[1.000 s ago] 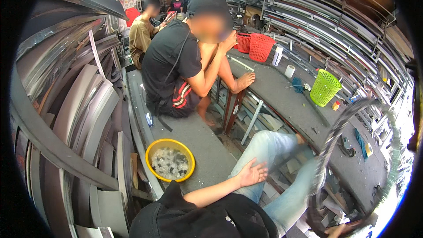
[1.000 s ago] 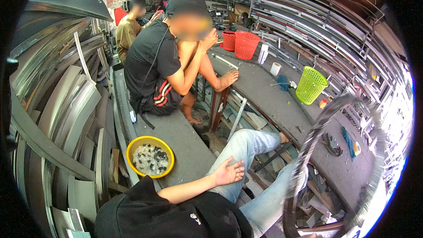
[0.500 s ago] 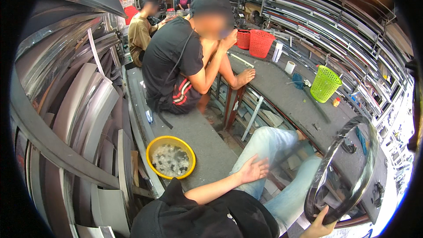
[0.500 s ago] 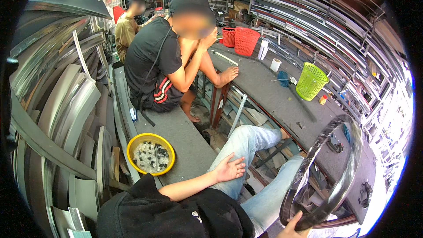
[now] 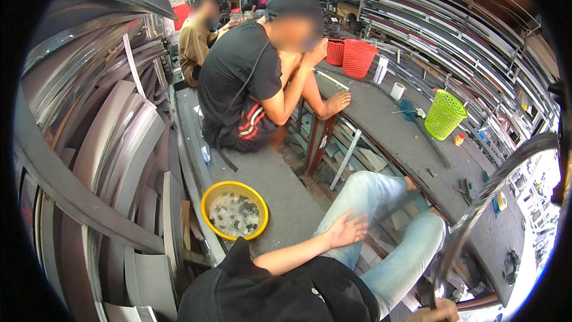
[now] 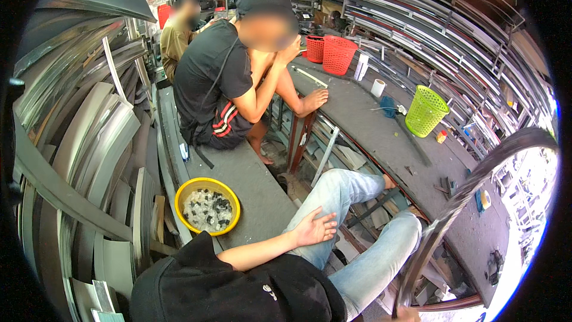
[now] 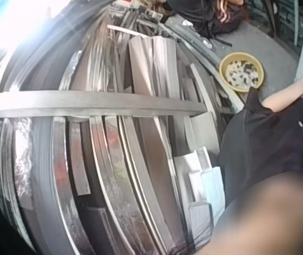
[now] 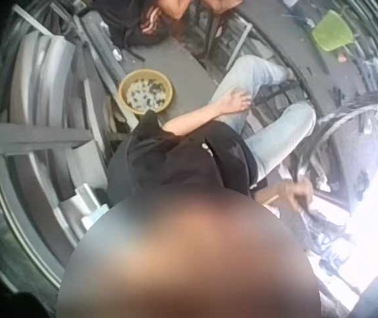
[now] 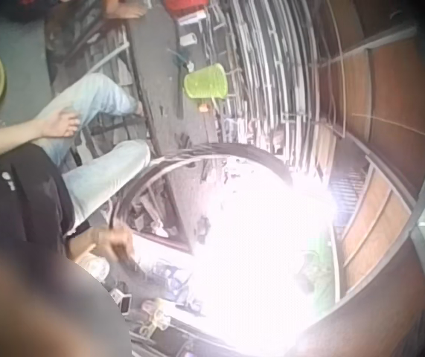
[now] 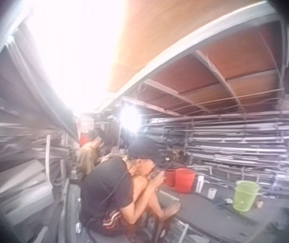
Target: The person wraps a circular metal frame with clear plastic film, smoothing and adjusting the wrap by hand while seated. The person rotates the frame and repositions the film to cover the surface evenly.
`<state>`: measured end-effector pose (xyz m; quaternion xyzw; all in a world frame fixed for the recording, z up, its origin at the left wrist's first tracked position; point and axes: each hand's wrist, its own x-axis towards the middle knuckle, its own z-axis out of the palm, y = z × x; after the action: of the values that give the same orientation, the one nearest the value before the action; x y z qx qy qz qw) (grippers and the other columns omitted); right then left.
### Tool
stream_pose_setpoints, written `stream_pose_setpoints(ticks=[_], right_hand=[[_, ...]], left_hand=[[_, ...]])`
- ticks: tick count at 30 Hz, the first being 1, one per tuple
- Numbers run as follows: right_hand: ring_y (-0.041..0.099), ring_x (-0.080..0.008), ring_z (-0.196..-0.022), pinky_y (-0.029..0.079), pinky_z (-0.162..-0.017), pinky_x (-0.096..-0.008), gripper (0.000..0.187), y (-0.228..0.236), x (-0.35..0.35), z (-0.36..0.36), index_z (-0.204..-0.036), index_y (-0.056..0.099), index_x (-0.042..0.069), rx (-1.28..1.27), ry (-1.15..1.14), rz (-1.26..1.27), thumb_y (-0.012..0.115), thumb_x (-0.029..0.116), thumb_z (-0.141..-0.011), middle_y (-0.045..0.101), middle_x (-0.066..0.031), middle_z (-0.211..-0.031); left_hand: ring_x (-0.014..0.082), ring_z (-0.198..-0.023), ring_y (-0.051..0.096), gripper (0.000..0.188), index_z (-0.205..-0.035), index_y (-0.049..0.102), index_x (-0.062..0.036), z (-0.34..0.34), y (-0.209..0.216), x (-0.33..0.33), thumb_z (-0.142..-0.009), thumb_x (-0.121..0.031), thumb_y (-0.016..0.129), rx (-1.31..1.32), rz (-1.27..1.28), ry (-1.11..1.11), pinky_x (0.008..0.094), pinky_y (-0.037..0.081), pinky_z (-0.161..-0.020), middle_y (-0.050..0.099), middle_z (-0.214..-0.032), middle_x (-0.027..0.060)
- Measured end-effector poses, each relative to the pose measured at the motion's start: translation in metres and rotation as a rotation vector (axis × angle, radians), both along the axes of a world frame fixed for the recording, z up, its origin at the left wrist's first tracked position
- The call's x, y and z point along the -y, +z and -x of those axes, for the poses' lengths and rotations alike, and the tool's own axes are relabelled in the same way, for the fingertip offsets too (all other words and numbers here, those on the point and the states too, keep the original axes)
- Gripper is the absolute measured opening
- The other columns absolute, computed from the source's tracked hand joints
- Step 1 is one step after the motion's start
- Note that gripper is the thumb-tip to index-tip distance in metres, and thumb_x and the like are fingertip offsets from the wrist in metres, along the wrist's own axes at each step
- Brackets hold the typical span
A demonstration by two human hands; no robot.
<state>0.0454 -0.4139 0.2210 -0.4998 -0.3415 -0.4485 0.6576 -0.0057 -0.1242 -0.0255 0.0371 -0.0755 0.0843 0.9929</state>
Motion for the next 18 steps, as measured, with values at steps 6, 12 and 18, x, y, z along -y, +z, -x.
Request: stream_pose_setpoints(ticks=[6, 12, 18], right_hand=[[0.057, -0.0189, -0.050, 0.048, -0.050, -0.0310, 0.016, -0.023, -0.009, 0.013, -0.081, 0.058, -0.004, -0.208, -0.189, 0.072, 0.067, 0.008, -0.085, 0.060, -0.0108, -0.060], [0.059, -0.0178, -0.051, 0.049, -0.049, -0.0300, 0.018, -0.018, -0.014, 0.024, -0.075, 0.055, -0.003, -0.176, -0.115, 0.105, 0.062, 0.005, -0.089, 0.064, -0.0116, -0.063], [0.064, -0.0191, -0.054, 0.053, -0.051, -0.0311, 0.024, -0.038, 0.001, 0.017, -0.071, 0.062, -0.004, -0.395, -0.141, 0.106, 0.072, 0.011, -0.085, 0.067, -0.0123, -0.066]], left_hand=[[0.0262, -0.098, 0.060, 0.054, -0.132, 0.052, -0.0133, 0.003, 0.005, 0.001, -0.097, -0.053, 0.039, 0.028, -0.018, -0.024, 0.0380, 0.047, -0.087, 0.063, -0.111, 0.0102], [0.0260, -0.097, 0.060, 0.054, -0.132, 0.052, -0.0130, 0.004, 0.011, 0.004, -0.098, -0.053, 0.039, 0.025, -0.033, -0.020, 0.0372, 0.047, -0.088, 0.064, -0.109, 0.0093], [0.0264, -0.095, 0.061, 0.055, -0.133, 0.050, -0.0132, 0.004, 0.023, 0.010, -0.098, -0.053, 0.038, 0.022, -0.070, -0.046, 0.0377, 0.047, -0.088, 0.064, -0.108, 0.0086]])
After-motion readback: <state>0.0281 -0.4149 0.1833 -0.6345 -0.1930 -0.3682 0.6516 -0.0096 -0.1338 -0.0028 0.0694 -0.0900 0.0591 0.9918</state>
